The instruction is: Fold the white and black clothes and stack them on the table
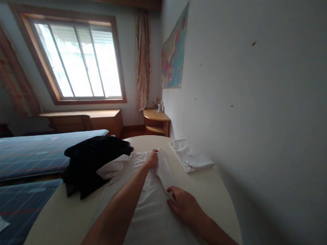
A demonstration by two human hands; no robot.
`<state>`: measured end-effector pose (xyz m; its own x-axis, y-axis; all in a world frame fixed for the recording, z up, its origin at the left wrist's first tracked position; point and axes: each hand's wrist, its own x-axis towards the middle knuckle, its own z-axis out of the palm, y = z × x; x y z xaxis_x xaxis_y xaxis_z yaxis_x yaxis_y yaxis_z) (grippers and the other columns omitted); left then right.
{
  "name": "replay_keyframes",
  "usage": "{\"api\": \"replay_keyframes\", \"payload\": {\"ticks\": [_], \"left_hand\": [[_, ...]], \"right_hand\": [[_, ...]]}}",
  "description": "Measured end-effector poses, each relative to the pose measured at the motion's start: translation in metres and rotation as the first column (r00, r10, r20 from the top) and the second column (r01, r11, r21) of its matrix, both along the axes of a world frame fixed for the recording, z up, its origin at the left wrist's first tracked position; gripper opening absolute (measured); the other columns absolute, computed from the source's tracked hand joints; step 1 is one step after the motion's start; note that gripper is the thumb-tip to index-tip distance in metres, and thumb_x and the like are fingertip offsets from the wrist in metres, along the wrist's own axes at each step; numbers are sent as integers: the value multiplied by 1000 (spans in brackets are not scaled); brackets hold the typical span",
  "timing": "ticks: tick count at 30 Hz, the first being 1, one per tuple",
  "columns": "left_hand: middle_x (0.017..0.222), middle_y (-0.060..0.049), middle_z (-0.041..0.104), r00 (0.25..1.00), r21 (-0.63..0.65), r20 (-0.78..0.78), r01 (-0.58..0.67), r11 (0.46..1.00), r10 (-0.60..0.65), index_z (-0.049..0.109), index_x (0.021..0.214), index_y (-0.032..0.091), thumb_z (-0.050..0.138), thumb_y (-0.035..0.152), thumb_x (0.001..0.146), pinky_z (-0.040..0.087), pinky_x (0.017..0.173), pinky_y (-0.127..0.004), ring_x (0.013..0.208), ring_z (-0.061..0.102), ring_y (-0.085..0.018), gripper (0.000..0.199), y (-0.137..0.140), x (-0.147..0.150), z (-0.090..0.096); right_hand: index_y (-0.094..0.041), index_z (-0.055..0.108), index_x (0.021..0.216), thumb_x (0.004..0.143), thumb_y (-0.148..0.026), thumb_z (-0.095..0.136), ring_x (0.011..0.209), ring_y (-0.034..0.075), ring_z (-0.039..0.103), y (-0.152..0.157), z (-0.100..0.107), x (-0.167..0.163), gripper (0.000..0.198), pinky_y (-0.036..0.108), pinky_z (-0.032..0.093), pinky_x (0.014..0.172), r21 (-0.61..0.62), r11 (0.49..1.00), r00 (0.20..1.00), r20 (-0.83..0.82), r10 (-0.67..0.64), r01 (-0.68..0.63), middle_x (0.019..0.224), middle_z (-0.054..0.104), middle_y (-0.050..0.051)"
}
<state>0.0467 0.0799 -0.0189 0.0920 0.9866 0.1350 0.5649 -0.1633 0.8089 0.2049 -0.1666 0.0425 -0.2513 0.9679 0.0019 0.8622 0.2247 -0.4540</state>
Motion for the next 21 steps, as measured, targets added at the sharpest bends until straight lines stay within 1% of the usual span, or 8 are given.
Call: {"api": "replay_keyframes", "payload": {"ticks": [3,7,11,14,17,19,21], "left_hand": [[122,-10,60,994,6,-107,-22,1000,22,56,126,16,59,33,95,52,90,-44,106,61,-23,36,-1,0,5],[111,-12,69,973,43,-226,-36,998,45,55,130,16,55,17,92,42,102,-39,115,58,-26,38,-5,-3,14],[111,-12,71,953,56,-292,-64,996,78,61,122,18,52,17,90,41,98,-37,115,59,-27,32,-7,0,18],[108,-12,72,948,56,-302,-88,995,101,65,113,19,55,18,88,43,94,-35,110,61,-26,27,-8,3,19],[108,-11,72,954,65,-272,-116,991,129,61,120,19,54,19,89,44,88,-32,104,63,-23,31,-9,3,22],[106,-8,72,960,80,-240,-130,988,146,56,124,21,54,19,90,45,85,-30,100,64,-20,34,-10,0,27],[103,-5,72,965,95,-212,-138,986,156,58,121,23,54,18,90,46,82,-27,95,64,-18,31,-9,-3,31]], "right_hand": [[-19,64,118,86,-26,52,94,20,66,0,-3,0,35,27,42,82,11,1000,1000,-17,-1,2,110,71,8],[-20,66,114,87,-25,51,91,19,66,0,-7,-1,31,26,42,80,36,999,999,-44,-15,17,108,72,7],[-21,67,111,89,-25,50,88,18,66,-1,-10,-2,28,26,42,79,60,998,998,-51,-34,37,106,72,6],[-21,67,110,90,-25,48,88,18,67,0,-13,-3,28,25,42,79,74,997,998,-53,-35,39,105,72,6],[-21,67,112,90,-26,49,92,19,67,0,-13,-2,29,26,43,83,72,997,998,-60,-23,27,109,72,6],[-21,66,116,90,-25,49,94,19,67,-1,-11,0,32,26,43,84,63,998,998,-61,-20,24,111,71,6],[-21,65,120,89,-25,49,94,19,67,-2,-8,1,34,27,43,84,50,998,999,-50,-20,22,113,71,7]]}}
